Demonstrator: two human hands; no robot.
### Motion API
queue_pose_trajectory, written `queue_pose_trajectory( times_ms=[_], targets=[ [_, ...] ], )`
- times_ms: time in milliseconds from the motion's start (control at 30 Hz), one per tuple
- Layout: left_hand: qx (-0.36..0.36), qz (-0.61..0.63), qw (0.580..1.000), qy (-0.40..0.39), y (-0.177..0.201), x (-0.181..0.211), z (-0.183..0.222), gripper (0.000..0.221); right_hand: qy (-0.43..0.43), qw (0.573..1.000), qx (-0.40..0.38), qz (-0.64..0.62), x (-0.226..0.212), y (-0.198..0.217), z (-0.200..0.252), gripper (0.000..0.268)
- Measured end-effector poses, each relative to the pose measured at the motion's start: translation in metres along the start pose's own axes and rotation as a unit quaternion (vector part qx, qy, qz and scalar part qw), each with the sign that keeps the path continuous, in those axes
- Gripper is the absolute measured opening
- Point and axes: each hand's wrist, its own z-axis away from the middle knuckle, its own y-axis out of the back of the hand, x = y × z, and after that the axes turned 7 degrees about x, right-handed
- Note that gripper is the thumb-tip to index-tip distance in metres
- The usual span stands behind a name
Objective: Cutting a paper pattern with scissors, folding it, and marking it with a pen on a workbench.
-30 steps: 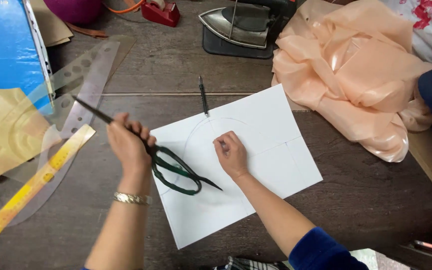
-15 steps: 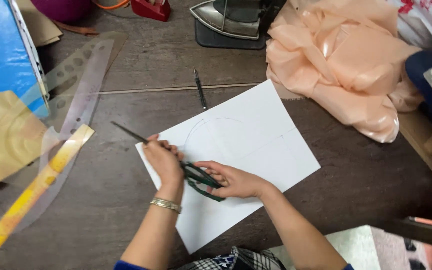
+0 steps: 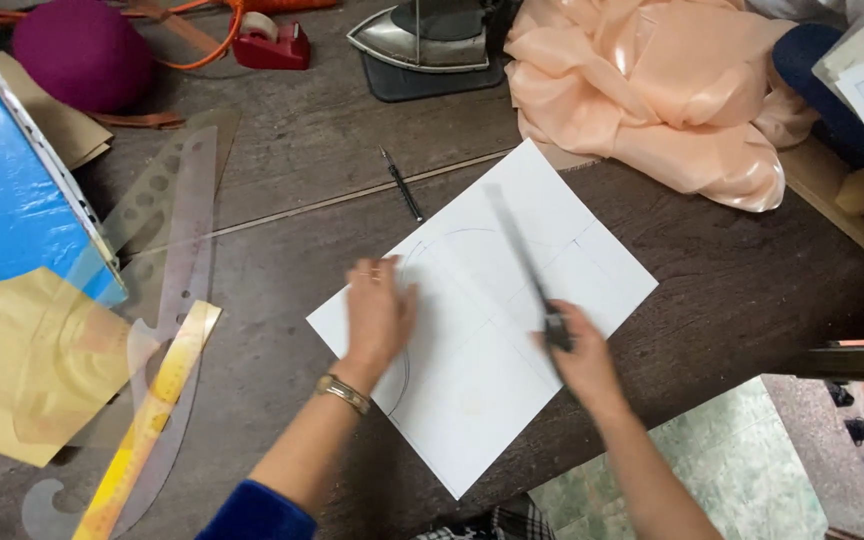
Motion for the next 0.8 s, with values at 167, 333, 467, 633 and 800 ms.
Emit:
queue_pose_trajectory(
  times_ms=[167, 333, 467, 633, 800],
  targets=[
    [-0.059, -0.159, 0.982, 0.078, 0.012, -0.021, -0.016, 0.052, -0.066, 0.985, 0.156, -0.030, 0.068, 0.043, -0.017, 0.058],
    [-0.105, -0.159, 0.976, 0.109, 0.010, -0.022, -0.035, 0.057, -0.108, 0.971, 0.205, -0.055, 0.131, 0.076, -0.033, 0.063],
    [-0.093, -0.163, 0.980, -0.063, 0.000, -0.012, -0.054, 0.052, -0.112, 0.983, 0.135, -0.058, 0.130, 0.087, -0.044, 0.062],
    [-0.163, -0.216, 0.939, -0.211, -0.025, -0.018, -0.081, 0.048, -0.032, 0.996, 0.055, -0.069, 0.136, 0.080, -0.066, 0.048],
    [-0.152, -0.266, 0.948, -0.089, -0.012, -0.027, -0.093, 0.057, 0.021, 0.998, -0.055, -0.025, 0.104, 0.072, -0.076, 0.032]
  ],
)
